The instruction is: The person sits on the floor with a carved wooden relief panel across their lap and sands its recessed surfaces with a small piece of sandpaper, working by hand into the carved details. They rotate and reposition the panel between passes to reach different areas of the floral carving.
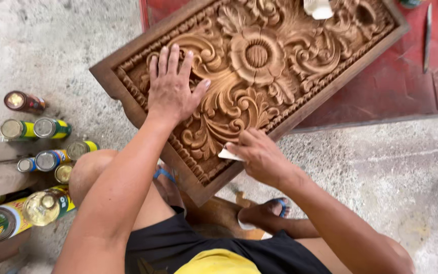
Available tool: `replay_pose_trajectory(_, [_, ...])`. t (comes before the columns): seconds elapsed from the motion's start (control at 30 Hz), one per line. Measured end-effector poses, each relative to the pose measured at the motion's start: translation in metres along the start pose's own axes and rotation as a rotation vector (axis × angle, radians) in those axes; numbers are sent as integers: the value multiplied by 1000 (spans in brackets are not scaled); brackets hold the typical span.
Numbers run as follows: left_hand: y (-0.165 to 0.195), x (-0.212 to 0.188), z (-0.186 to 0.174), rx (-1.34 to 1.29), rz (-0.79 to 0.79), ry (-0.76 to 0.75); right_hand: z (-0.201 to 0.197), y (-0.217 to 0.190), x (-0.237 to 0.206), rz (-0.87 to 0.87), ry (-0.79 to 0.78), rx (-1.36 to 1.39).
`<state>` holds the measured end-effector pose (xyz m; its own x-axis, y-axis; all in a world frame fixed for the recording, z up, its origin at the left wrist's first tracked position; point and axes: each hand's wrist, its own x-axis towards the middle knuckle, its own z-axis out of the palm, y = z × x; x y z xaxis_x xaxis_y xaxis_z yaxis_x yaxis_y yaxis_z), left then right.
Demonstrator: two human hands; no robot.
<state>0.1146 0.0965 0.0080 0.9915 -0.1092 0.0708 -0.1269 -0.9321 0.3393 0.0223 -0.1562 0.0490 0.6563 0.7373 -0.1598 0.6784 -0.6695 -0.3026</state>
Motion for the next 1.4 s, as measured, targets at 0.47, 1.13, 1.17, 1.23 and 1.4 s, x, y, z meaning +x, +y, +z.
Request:
replay_pose_trajectory(0.47, [-1,-4,-2,6,23,41,15,-4,-6,65,85,-5])
replay_pose_trajectory(1.13, [-6,-4,2,5,-1,12,-9,-2,-2,-121,77,-220])
replay_pose_trajectory(1.17, [-4,-4,0,-4,-7,19,-11,0,-1,-91,27,-212])
replay_pose_trajectory(1.23, [-5,-3,3,-21,7,54,-14,2,0,-16,-50,-215])
replay_pose_trajectory(1.4, [-1,-5,-2,-1,17,65,-11,8,11,-152,79,-141])
